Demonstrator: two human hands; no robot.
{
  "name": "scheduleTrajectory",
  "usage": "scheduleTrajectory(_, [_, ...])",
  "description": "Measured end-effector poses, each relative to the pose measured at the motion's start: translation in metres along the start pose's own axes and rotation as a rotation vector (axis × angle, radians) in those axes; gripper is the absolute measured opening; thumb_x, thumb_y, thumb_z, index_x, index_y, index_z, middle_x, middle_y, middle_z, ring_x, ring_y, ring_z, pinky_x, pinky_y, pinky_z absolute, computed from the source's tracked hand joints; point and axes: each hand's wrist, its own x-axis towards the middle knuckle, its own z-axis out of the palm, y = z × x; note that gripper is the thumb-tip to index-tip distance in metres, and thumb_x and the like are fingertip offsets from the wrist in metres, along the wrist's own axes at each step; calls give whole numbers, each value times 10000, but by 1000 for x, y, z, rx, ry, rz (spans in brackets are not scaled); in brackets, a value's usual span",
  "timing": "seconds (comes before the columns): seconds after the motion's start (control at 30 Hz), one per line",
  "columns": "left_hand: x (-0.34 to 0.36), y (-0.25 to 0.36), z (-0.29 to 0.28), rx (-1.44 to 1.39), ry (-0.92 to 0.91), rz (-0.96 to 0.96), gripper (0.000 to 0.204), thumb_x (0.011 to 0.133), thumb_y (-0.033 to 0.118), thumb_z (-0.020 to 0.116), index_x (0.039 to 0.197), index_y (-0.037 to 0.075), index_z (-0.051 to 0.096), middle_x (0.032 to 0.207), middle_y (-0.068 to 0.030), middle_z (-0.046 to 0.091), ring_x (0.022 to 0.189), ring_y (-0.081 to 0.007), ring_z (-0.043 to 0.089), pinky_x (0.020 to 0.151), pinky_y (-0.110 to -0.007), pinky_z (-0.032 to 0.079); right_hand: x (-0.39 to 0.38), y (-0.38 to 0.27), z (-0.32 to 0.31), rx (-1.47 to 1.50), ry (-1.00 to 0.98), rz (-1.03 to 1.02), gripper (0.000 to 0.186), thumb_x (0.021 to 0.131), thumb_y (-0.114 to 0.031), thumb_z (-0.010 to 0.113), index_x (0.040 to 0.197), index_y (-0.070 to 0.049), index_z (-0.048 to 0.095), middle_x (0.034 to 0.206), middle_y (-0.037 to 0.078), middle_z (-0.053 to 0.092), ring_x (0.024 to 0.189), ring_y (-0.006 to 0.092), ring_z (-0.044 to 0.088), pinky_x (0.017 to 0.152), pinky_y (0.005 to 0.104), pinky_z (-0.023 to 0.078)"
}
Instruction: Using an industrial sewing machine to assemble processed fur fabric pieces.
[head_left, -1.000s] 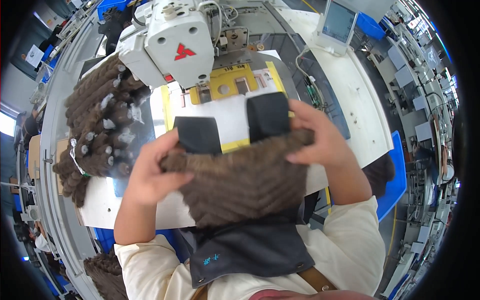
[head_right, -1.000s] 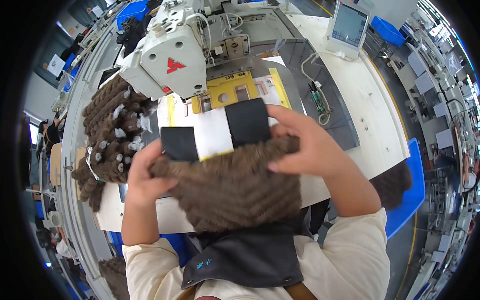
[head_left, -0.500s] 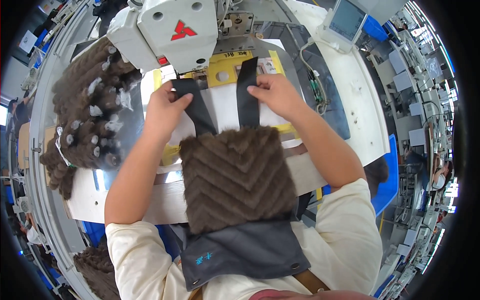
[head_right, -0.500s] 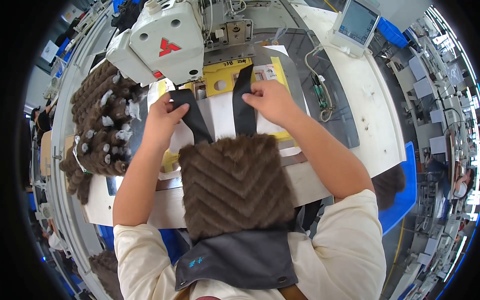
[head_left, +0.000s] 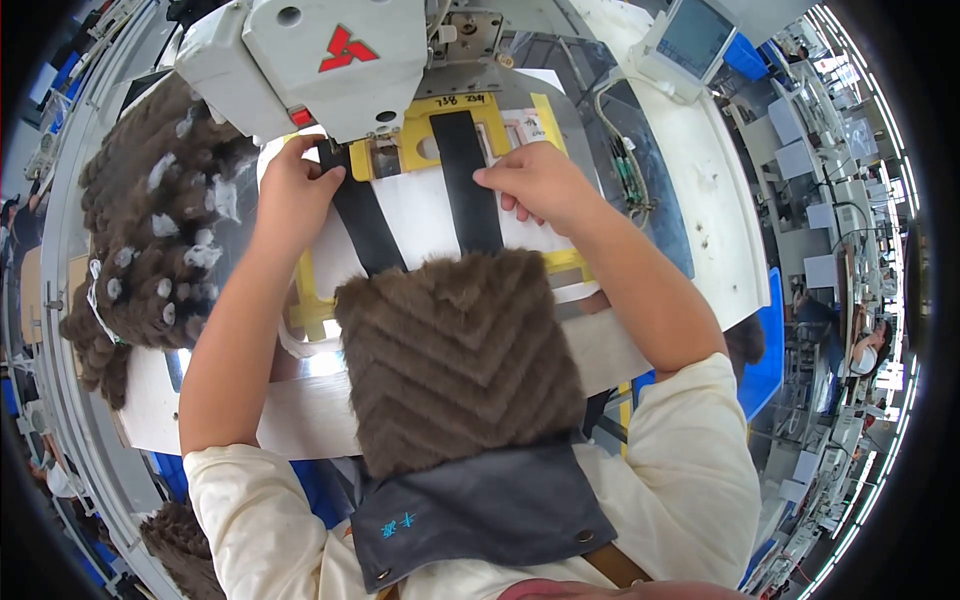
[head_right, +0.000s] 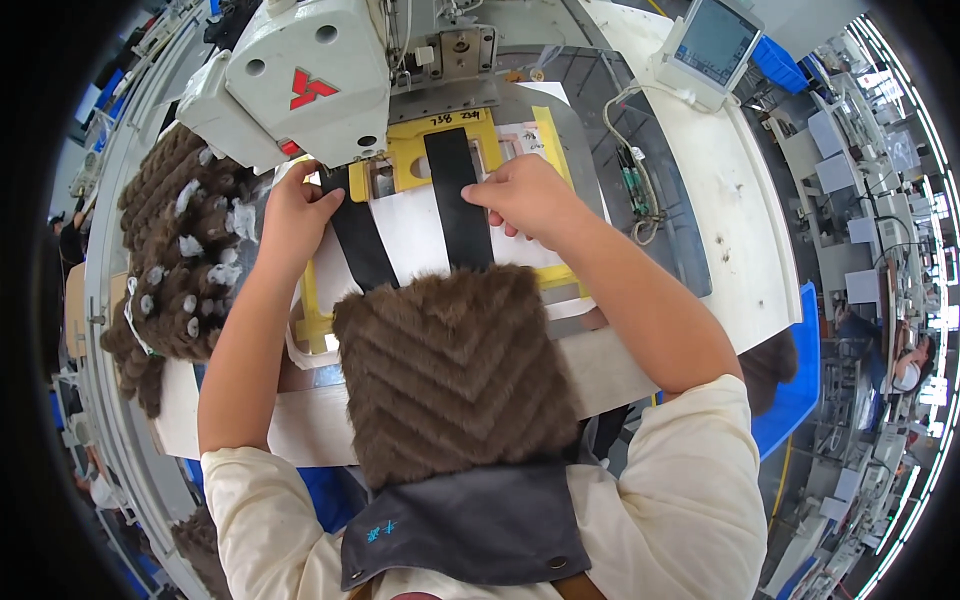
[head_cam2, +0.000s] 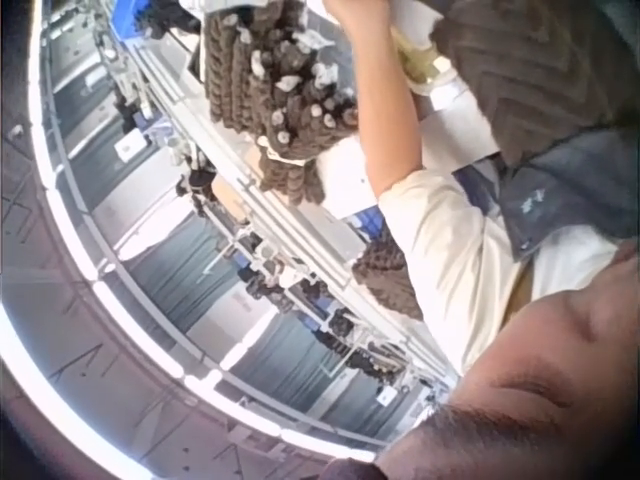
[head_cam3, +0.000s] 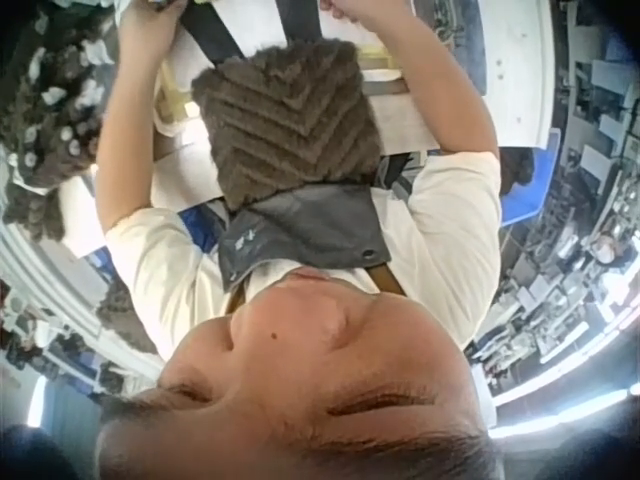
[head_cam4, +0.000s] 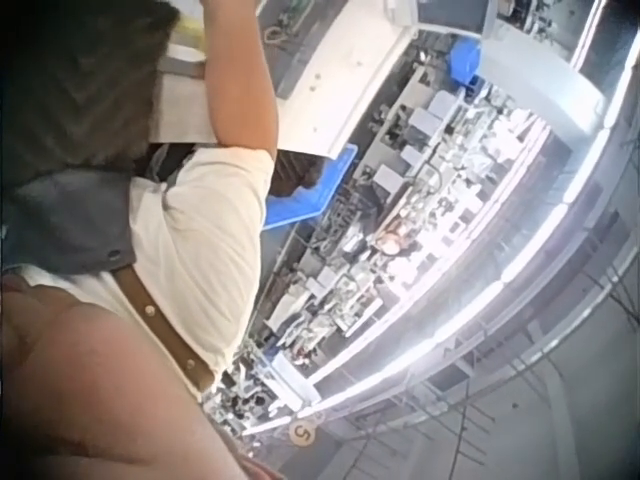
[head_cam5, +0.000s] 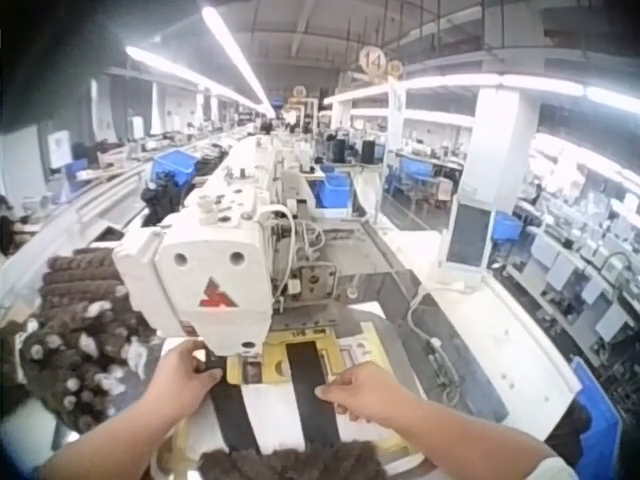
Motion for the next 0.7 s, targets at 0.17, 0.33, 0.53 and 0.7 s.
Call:
scheduleTrajectory(0.17, [19,-16,10,-104,2,64,475,870,98,778,1311,-9,638,797,-91,726,723,-172,672,717,-329,522,8,12,2,-50,40,-193,257,874,-201,791,783,9,675,628,28,600,517,120,556,482,294,413])
scheduleTrajectory(0.33, [34,-15,13,-7,51,25,299,839,129,800,1085,-21,720,720,-130,707,655,-217,673,661,-359,526,6,32,-26,-255,256,-282,261,860,-155,787,714,1,637,607,48,615,524,128,577,506,306,433])
scheduleTrajectory(0.53, [48,-17,17,156,128,83,176,856,158,744,861,-18,742,675,-161,700,617,-307,691,599,-411,533,28,34,-47,-261,276,-159,277,875,-159,765,694,-9,620,594,49,622,519,137,579,511,310,436])
scheduleTrajectory(0.7, [51,-8,14,-154,83,-75,163,884,111,690,958,-29,728,714,-136,717,609,-276,699,605,-406,551,62,21,-51,-126,178,-219,287,916,-182,746,708,-31,619,628,28,625,530,108,560,505,294,411])
